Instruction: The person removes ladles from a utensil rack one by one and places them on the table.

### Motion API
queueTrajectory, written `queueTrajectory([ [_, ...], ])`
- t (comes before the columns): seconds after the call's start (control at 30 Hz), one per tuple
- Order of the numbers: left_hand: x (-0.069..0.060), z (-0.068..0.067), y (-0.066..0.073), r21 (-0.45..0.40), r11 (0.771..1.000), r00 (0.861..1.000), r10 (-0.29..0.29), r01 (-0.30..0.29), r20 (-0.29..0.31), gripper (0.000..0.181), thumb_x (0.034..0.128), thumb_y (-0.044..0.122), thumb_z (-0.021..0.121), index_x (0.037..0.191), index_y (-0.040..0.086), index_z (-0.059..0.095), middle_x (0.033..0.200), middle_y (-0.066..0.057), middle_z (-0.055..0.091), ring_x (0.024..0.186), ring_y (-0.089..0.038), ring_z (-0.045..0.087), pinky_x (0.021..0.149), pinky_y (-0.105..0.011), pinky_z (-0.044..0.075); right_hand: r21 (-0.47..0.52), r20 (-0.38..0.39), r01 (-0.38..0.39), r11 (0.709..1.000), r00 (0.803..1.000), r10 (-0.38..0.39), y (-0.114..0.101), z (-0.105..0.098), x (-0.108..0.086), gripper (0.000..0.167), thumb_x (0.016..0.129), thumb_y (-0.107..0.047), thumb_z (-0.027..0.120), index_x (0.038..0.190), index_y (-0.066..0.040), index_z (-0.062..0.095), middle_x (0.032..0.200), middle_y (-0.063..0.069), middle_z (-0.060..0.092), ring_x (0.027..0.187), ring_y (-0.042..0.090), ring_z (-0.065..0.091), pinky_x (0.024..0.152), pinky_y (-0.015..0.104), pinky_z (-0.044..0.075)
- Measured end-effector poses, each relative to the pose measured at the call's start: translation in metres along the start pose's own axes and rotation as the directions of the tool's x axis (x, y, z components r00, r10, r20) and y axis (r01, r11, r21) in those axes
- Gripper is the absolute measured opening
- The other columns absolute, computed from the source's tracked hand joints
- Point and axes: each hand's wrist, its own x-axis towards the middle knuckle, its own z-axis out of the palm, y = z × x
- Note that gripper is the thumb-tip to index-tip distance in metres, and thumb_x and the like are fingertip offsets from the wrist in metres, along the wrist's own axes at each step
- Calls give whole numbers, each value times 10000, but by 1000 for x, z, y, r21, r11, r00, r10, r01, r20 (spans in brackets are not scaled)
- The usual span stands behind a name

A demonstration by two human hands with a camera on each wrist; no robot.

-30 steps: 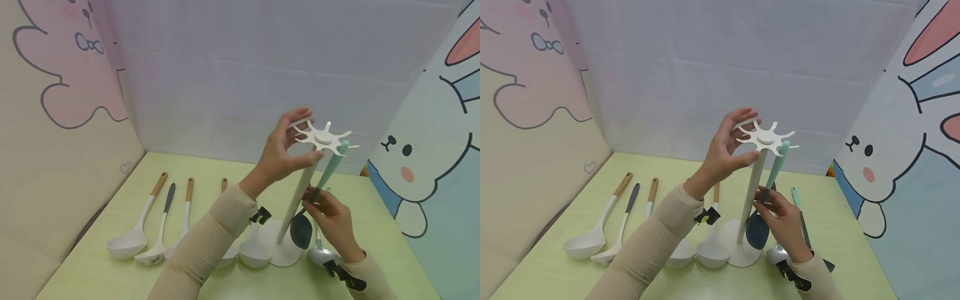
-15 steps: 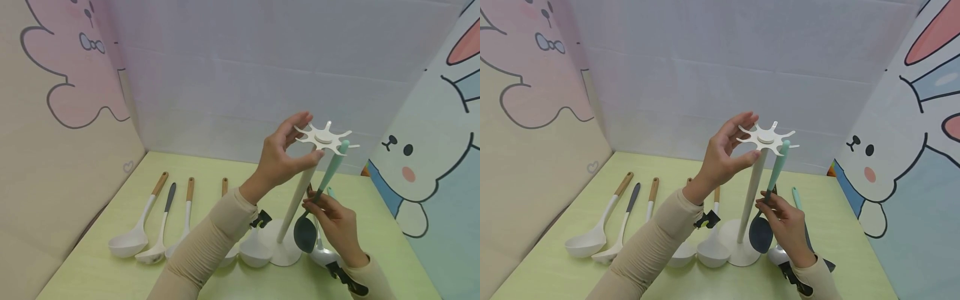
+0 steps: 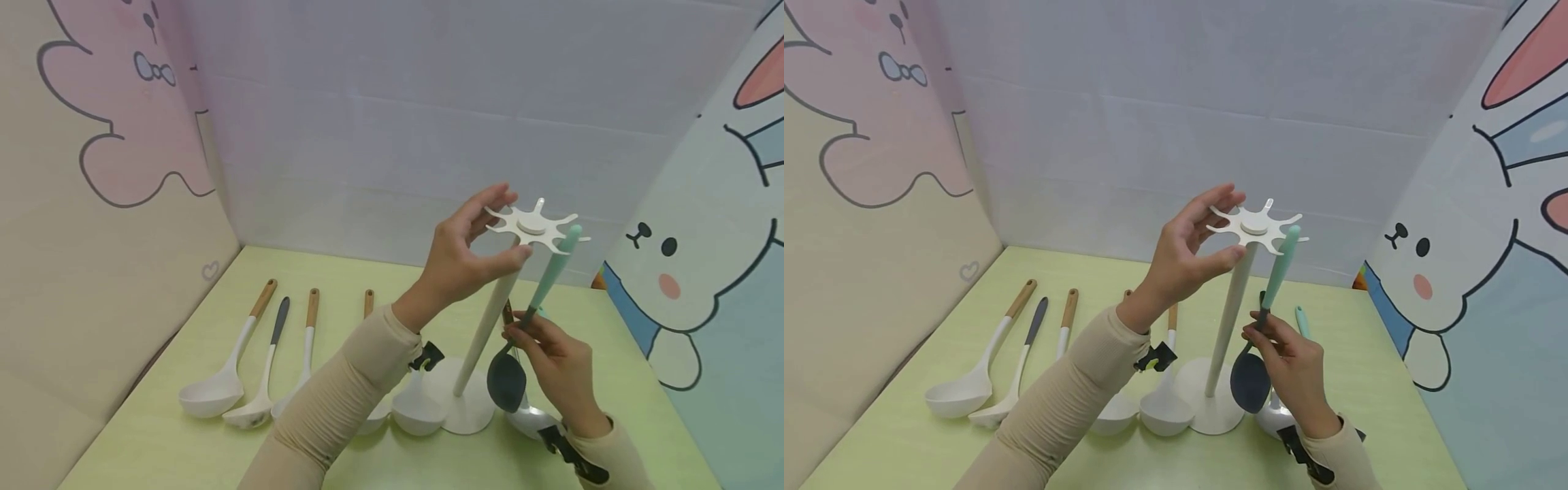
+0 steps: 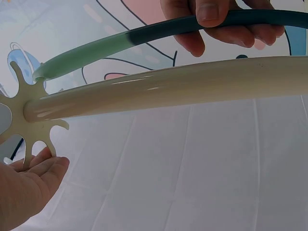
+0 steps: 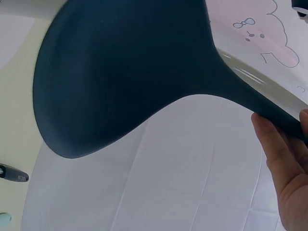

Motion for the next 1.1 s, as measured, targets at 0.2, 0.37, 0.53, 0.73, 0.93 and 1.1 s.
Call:
queueTrajectory([
  [0.2,0,1,0,-11,1000,1000,-7,8,5,731,809,2,722,1457,-79,395,1373,-233,554,1153,-107,574,1062,-295,431,-94,-1,-5,996,1000,5,-3,-6,-2,392,682,327,683,1019,128,691,833,174,738,799,26,713,670,158,557],
  [0.37,1,1,1,-8,1000,1000,-15,15,8,735,810,5,725,1460,-73,393,1368,-229,556,1180,-92,566,1065,-275,422,-163,15,-20,986,1000,23,-8,-11,-2,394,691,304,701,1032,106,703,846,107,749,792,-4,702,683,142,550],
  [0.53,1,1,0,-8,1000,1000,-24,24,11,736,811,9,727,1463,-66,393,1368,-223,558,1189,-78,563,1065,-271,421,-195,36,-47,980,998,55,-11,-17,-2,403,683,320,693,1028,111,701,864,72,749,799,-23,696,680,153,554],
  [0.73,0,0,-1,-3,1000,1000,-21,21,13,734,817,17,722,1466,-65,388,1376,-226,552,1191,-75,560,1064,-273,423,-241,38,-72,968,996,83,-14,-21,-1,388,700,298,706,1035,102,705,877,47,749,800,-51,685,677,147,551],
  [0.93,1,0,-2,5,1000,1000,-3,3,11,731,816,15,720,1461,-77,388,1367,-236,554,1173,-92,561,1063,-277,425,-234,35,-30,972,999,39,-15,-27,-1,397,693,283,722,1043,96,712,889,34,750,821,-37,691,677,145,550],
  [1.1,1,0,-2,2,1000,1000,-8,8,11,730,815,21,721,1459,-76,391,1365,-229,558,1185,-80,558,1067,-273,419,-272,33,-10,962,999,20,-14,-35,-2,384,674,264,749,1013,88,721,892,-18,747,811,-57,680,694,111,532],
])
